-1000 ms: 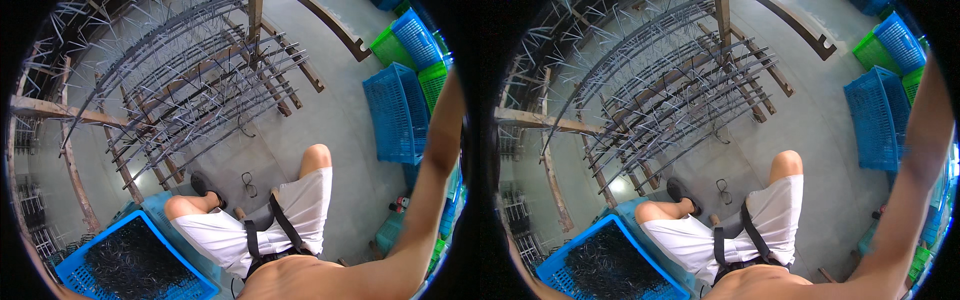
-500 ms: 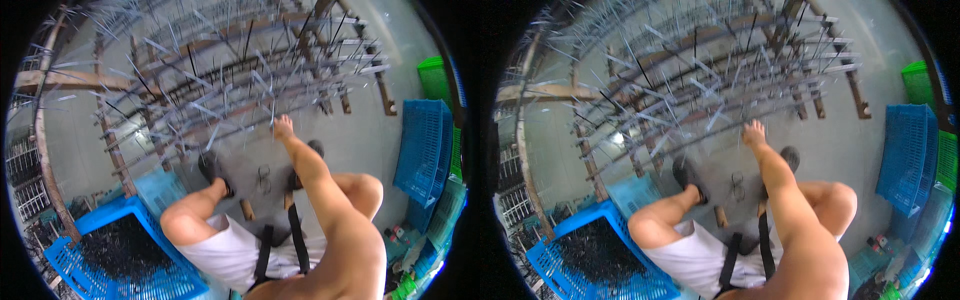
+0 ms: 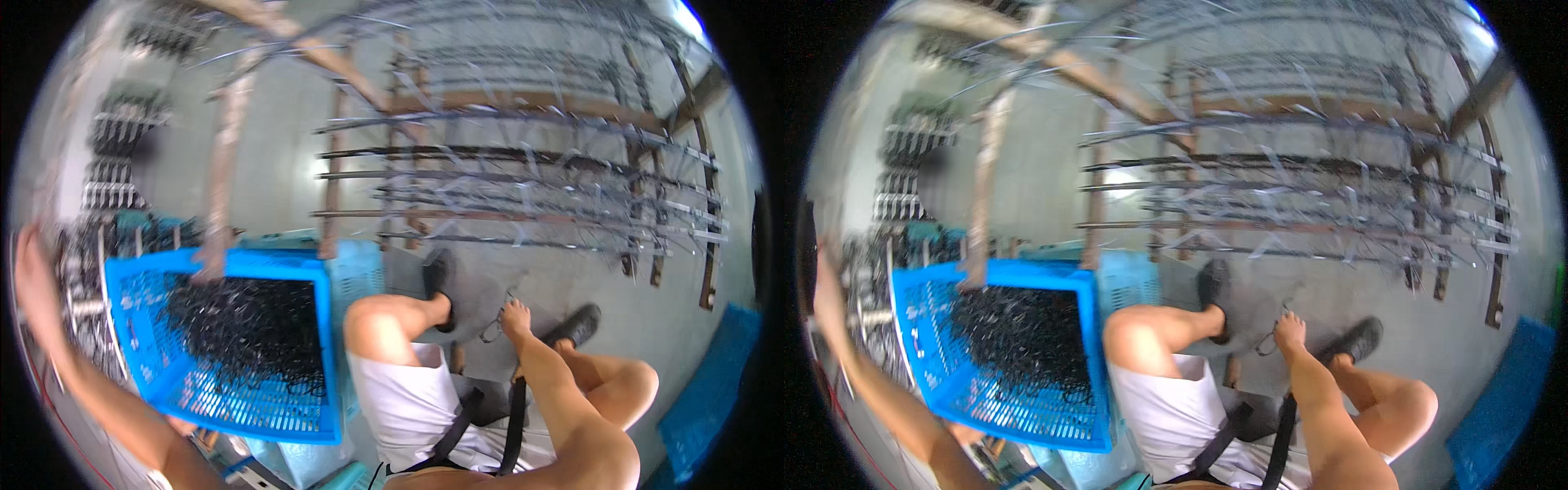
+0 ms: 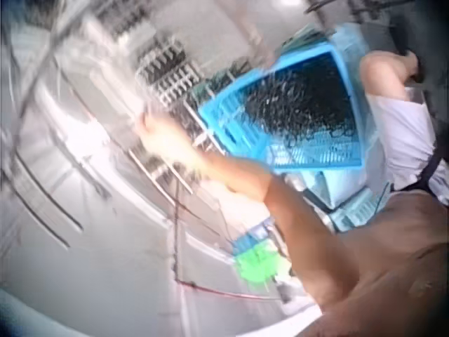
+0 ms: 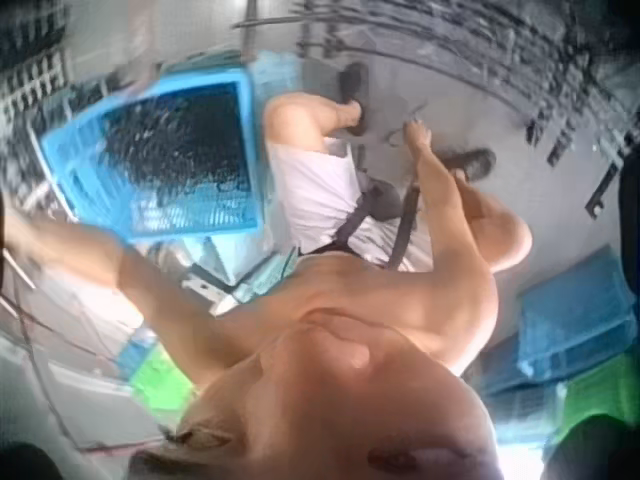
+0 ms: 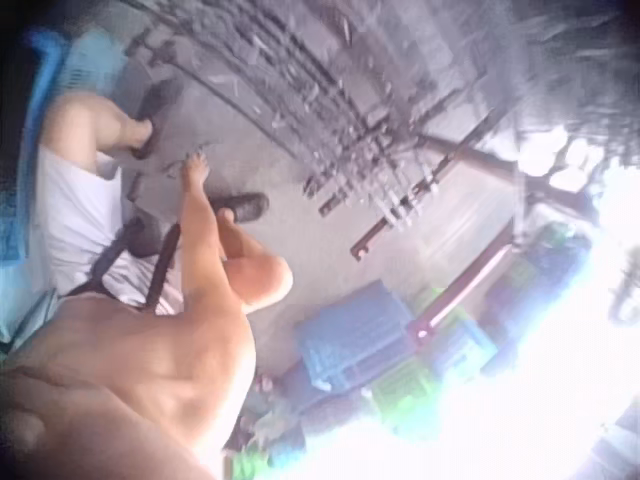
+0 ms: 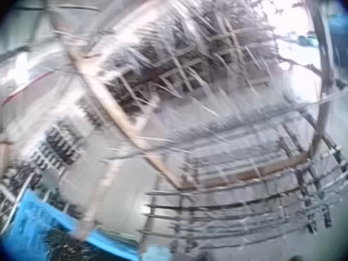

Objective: The person sits on a stool and repeatedly picks up small black wire loops from a blue basket. They attach each loop to a horizontal metal rod on a multi-tiered wooden rack, working one at a time.

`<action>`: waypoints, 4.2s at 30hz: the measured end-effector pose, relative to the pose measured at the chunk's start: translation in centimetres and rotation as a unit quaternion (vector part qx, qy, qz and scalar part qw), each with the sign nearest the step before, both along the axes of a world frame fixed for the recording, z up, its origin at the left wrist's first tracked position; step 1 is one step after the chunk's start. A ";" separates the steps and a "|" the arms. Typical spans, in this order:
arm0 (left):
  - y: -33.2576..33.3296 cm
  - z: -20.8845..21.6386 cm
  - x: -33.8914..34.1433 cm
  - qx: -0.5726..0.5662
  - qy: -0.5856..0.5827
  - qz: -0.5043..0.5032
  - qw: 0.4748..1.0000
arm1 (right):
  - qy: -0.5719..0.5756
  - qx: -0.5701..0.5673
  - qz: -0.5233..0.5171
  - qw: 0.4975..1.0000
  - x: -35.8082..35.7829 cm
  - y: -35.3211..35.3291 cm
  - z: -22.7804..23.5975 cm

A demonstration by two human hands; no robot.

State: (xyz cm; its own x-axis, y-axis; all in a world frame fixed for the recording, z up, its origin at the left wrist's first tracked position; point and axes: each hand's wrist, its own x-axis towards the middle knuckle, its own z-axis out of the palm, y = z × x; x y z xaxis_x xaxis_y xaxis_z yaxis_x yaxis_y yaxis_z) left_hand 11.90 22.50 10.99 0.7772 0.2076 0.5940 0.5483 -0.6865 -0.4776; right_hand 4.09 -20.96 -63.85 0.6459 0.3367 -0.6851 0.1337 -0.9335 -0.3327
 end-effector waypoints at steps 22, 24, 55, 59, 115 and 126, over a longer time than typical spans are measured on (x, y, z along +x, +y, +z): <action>-15.9 -35.1 -52.4 -0.826 0.320 0.052 0.462 | -0.320 0.428 0.419 0.734 -6.8 24.2 57.0; -14.0 -33.9 -51.1 -0.833 0.280 0.058 0.474 | -0.293 0.443 0.400 0.747 -7.3 27.2 56.0; -10.1 -44.0 1.8 -0.927 -0.362 0.046 0.092 | -0.114 0.554 -0.729 0.385 26.1 -19.5 31.2; -9.6 -44.5 4.7 -0.933 -0.353 -0.066 -0.003 | -0.328 0.265 -0.636 0.646 22.2 -21.0 31.6; -49.2 -22.9 3.7 -0.850 0.321 -0.307 -0.283 | -0.495 -0.346 -0.319 0.730 -44.7 -40.7 46.8; -69.3 -39.9 -1.4 -0.887 0.457 -0.047 -0.042 | -0.258 -0.222 -0.653 0.676 -56.5 -25.0 28.1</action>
State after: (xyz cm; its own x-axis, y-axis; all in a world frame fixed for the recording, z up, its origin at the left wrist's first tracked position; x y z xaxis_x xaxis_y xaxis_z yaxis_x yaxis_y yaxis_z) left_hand 10.48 -46.79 -28.95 0.3064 -0.8176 -0.4875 0.8546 0.0107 0.5192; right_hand -52.46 -45.99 -35.74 0.3855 -0.9172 -0.1004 -0.9103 -0.3603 -0.2037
